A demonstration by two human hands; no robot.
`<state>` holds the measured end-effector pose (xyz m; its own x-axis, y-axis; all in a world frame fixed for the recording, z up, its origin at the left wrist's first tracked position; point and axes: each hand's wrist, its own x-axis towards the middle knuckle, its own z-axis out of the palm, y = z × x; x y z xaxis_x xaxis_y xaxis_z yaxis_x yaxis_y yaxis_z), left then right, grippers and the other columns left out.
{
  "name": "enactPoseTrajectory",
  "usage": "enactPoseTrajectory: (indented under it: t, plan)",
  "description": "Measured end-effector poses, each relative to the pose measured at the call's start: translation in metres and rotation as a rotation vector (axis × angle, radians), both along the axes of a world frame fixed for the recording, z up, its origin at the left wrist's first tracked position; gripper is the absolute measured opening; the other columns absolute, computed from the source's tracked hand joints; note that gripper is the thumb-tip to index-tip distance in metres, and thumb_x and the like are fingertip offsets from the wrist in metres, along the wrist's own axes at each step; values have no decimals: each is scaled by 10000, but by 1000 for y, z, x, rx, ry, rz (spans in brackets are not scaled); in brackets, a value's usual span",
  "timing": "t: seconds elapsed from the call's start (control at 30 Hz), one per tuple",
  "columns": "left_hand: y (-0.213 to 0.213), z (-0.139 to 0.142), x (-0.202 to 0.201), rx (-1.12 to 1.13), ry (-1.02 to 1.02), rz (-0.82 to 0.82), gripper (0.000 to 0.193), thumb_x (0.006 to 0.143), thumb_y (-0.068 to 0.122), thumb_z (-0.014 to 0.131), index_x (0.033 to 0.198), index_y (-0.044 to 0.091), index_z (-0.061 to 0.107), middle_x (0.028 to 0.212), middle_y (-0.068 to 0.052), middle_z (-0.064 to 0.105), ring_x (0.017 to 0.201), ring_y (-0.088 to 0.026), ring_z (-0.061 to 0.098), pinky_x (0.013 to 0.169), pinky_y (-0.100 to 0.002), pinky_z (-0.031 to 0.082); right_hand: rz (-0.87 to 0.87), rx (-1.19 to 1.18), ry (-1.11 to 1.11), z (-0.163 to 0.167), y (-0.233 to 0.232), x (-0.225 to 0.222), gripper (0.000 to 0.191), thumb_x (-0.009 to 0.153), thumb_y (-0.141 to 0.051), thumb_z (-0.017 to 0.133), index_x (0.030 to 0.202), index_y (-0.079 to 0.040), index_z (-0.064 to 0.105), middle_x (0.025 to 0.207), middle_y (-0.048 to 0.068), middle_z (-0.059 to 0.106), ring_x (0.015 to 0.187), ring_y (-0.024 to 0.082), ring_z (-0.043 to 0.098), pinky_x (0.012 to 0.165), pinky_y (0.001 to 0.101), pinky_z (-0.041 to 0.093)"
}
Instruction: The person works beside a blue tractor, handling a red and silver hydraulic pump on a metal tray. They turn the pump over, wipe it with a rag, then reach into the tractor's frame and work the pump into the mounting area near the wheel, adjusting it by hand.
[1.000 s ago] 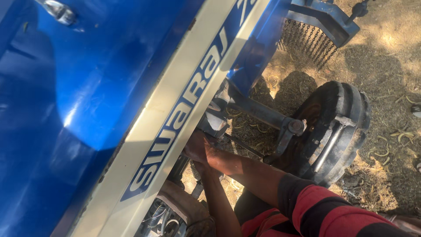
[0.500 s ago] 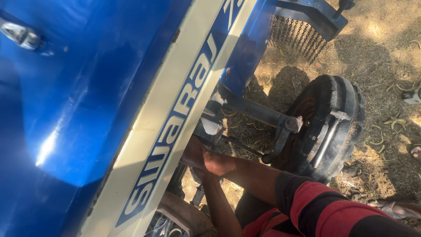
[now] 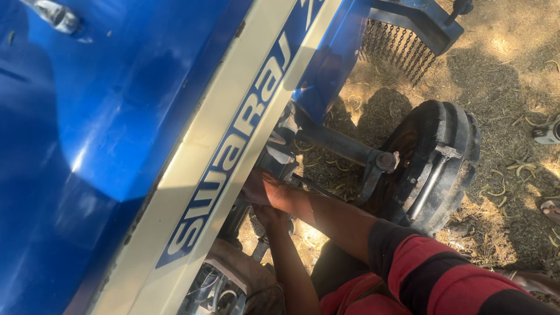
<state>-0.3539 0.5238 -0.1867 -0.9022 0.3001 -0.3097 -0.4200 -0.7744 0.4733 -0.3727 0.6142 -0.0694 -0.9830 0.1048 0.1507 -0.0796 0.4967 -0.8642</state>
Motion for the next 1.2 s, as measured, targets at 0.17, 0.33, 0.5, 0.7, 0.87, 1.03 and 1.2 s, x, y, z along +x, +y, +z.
enactPoseTrajectory:
  t: [0.17,0.33,0.5,0.7,0.87,1.03,1.2]
  plan:
    - [-9,8,13,34,-30,48,503,1108,427,462,1519,139,481,1471,-34,557,1363,-189,529,1116,-389,446,218,-53,381,0,30,39,331,950,-53,608,1270,-113,671,1203,48,757,1054,250,784,893,377,625]
    - [-17,10,80,-522,-225,224,519,979,357,554,1468,192,497,1307,-30,584,1221,-250,555,1021,-419,474,-181,-64,-60,0,83,199,378,930,-165,719,1290,-84,638,829,122,718,639,223,714,596,372,563]
    - [-33,17,201,-746,-78,-60,414,957,194,696,1329,32,616,1169,-94,669,1061,-246,694,889,-373,604,-284,27,-330,-36,119,361,406,915,-246,701,1301,-123,665,781,119,746,643,216,733,619,357,557]
    - [-89,41,330,-1094,115,-373,296,959,173,692,1235,70,681,1059,-89,732,933,-205,707,774,-334,564,-255,62,-544,-94,127,511,364,929,-338,654,1240,-162,725,751,50,814,686,178,746,728,323,594]
    - [-147,71,399,-1109,76,-114,307,919,162,722,1206,55,702,961,-109,758,832,-170,682,691,-321,559,-211,0,-670,-95,109,552,413,887,-303,718,1272,-155,714,899,57,791,785,213,743,728,359,607]
    - [-207,101,410,-1384,333,268,294,947,130,679,1216,10,683,1052,-141,764,909,-196,742,769,-320,603,-17,150,-378,-89,78,526,411,874,-258,739,1275,-165,718,1043,80,747,824,186,763,734,347,591]
    - [-259,128,401,-1351,121,375,311,935,128,651,1224,23,700,1051,-123,781,940,-196,749,815,-341,598,-21,46,-322,-37,44,473,447,892,-199,776,1334,-160,720,966,78,729,784,184,723,733,330,584]
